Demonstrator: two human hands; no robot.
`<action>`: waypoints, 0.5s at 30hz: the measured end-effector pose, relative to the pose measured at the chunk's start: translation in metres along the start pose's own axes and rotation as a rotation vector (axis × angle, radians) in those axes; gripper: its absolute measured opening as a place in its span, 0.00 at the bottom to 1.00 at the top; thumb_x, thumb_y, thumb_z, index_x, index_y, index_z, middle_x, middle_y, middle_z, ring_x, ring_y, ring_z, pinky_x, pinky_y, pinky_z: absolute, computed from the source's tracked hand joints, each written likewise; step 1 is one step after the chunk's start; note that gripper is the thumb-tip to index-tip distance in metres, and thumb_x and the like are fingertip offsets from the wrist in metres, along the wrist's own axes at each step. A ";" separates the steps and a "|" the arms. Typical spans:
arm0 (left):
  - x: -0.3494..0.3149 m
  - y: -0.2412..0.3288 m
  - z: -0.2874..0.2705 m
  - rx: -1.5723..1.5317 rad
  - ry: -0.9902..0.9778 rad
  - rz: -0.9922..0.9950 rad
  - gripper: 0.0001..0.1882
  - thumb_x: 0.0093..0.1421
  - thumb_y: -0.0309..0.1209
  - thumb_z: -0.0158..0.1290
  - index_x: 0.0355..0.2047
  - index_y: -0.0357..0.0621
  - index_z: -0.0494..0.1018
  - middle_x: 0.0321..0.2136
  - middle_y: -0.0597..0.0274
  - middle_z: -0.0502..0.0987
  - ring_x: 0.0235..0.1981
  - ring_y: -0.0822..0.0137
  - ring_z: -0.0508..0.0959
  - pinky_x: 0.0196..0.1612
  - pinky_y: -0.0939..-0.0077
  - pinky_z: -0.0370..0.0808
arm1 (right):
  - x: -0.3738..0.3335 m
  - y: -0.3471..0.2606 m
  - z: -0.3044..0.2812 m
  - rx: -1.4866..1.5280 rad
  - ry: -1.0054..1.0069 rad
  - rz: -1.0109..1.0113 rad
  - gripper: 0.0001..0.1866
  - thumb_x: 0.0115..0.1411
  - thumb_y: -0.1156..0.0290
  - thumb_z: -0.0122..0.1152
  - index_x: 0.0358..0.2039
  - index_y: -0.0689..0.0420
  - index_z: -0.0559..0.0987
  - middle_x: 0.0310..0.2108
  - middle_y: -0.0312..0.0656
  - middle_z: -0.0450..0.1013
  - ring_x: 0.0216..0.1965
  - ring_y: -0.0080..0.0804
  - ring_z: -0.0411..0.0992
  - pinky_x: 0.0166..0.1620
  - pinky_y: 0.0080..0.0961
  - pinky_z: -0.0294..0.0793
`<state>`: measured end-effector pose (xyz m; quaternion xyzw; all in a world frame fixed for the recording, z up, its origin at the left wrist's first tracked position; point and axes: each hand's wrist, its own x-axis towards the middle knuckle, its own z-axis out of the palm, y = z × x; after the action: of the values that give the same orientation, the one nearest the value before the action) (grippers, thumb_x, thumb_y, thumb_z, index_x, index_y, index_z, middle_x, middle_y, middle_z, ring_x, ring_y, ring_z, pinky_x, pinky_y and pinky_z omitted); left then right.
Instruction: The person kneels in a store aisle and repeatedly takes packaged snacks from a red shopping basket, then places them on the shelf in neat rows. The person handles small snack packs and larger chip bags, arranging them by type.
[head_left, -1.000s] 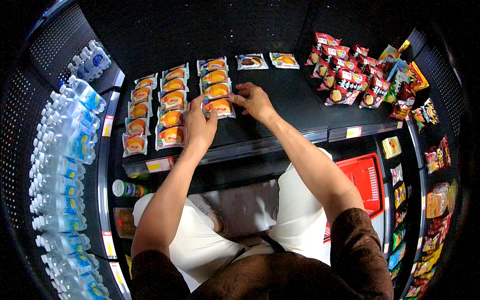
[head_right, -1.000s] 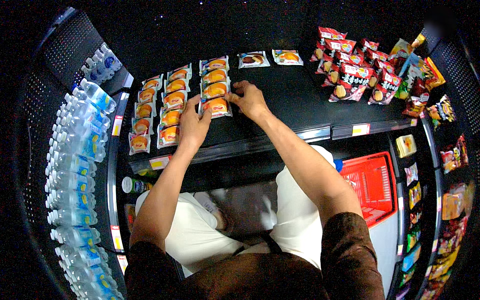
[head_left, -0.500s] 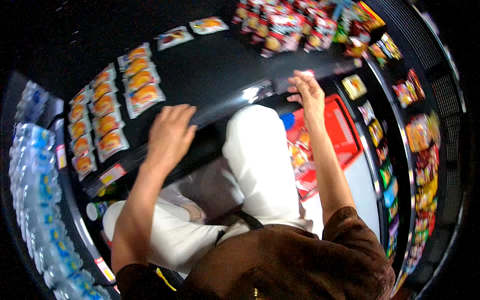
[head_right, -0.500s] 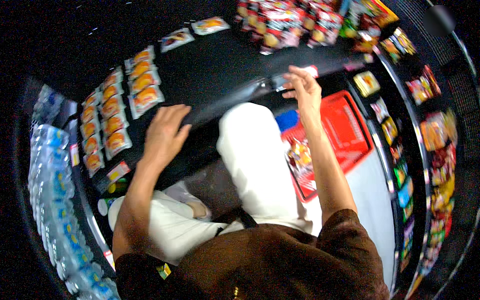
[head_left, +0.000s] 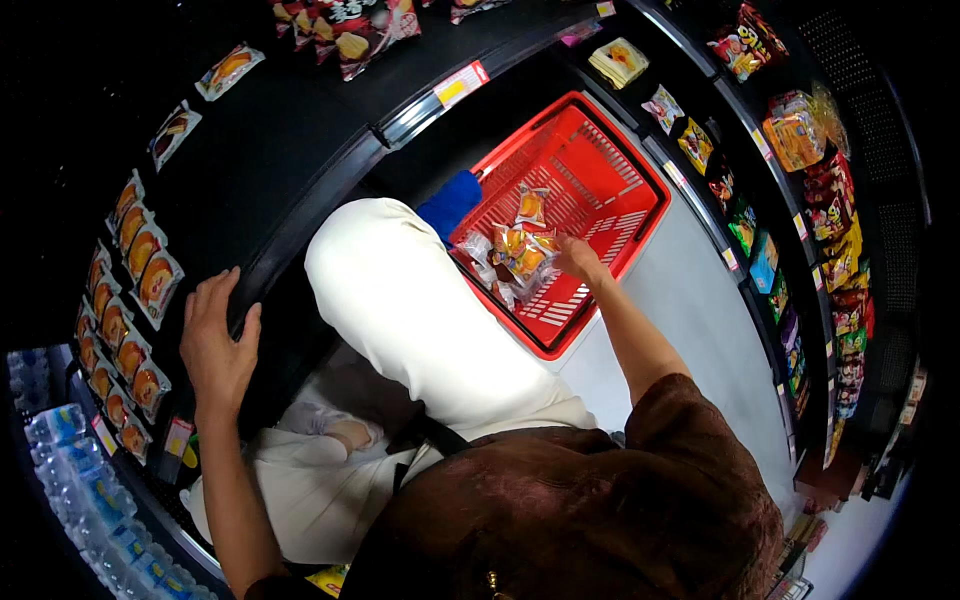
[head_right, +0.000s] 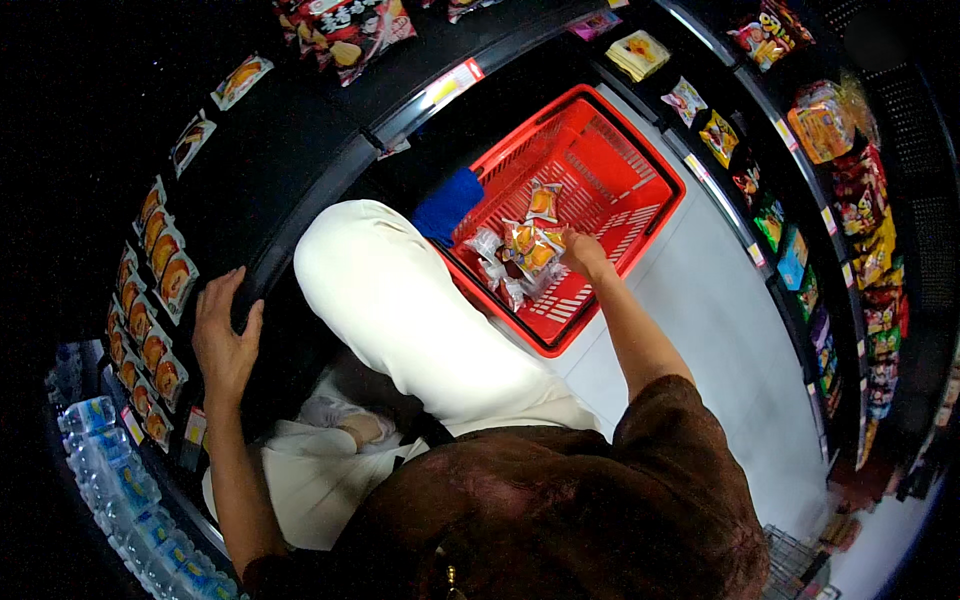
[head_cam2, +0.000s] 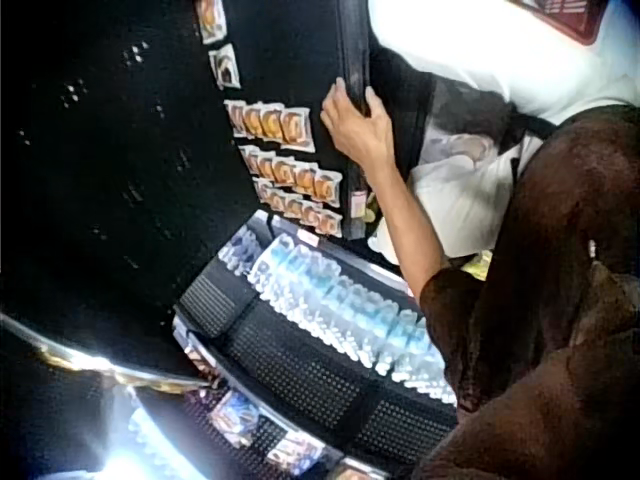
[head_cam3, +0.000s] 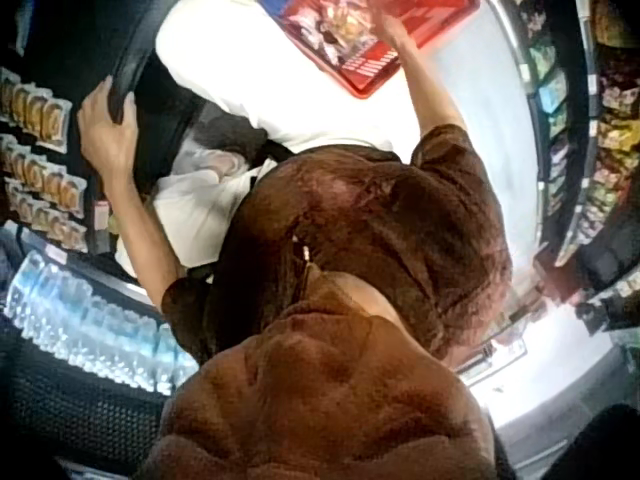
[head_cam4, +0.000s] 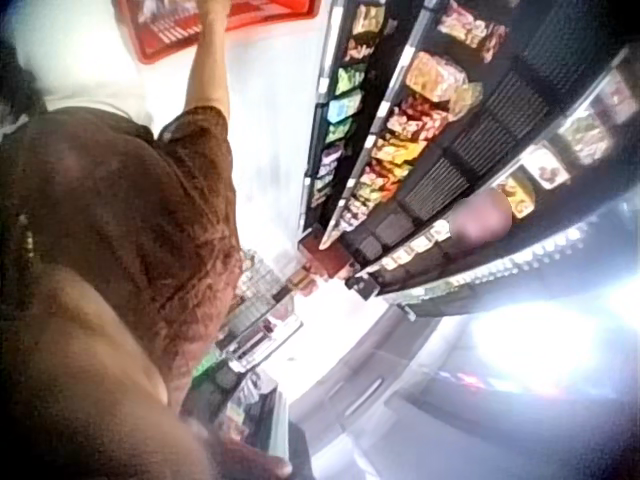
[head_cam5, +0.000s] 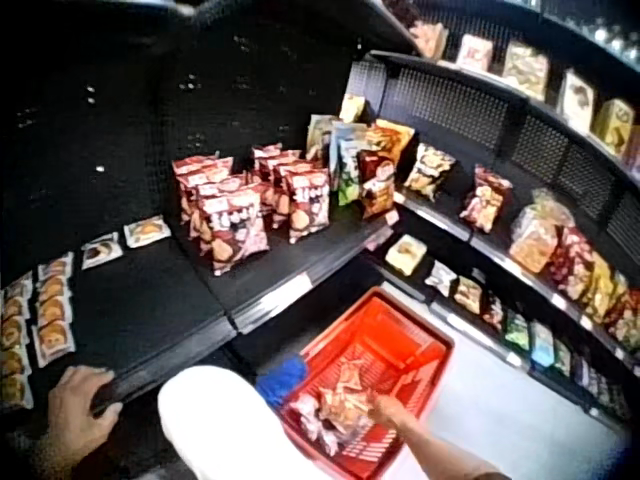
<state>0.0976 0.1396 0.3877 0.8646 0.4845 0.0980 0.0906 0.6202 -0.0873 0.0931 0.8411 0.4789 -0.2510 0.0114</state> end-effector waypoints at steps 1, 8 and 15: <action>0.000 0.001 0.001 0.007 0.006 -0.007 0.23 0.60 0.30 0.57 0.57 0.43 0.72 0.53 0.54 0.74 0.56 0.53 0.72 0.60 0.58 0.69 | 0.003 0.005 0.006 -0.072 -0.004 0.012 0.28 0.48 0.62 0.69 0.50 0.55 0.76 0.44 0.52 0.78 0.48 0.51 0.76 0.49 0.44 0.74; 0.001 0.002 0.005 0.029 0.022 -0.002 0.24 0.59 0.31 0.58 0.56 0.45 0.72 0.54 0.53 0.74 0.57 0.52 0.71 0.60 0.57 0.68 | 0.024 -0.005 0.009 -0.337 -0.325 0.120 0.43 0.37 0.59 0.80 0.56 0.53 0.72 0.52 0.49 0.76 0.58 0.48 0.71 0.58 0.45 0.71; 0.000 0.000 0.007 0.017 0.033 0.010 0.24 0.58 0.30 0.58 0.56 0.44 0.72 0.53 0.53 0.74 0.56 0.52 0.72 0.60 0.57 0.68 | 0.016 -0.017 0.002 -0.325 -0.270 0.021 0.31 0.43 0.56 0.73 0.47 0.58 0.79 0.42 0.46 0.80 0.45 0.40 0.79 0.44 0.35 0.79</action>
<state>0.0995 0.1393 0.3811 0.8659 0.4826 0.1085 0.0746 0.6120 -0.0659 0.0889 0.7918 0.4986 -0.2810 0.2135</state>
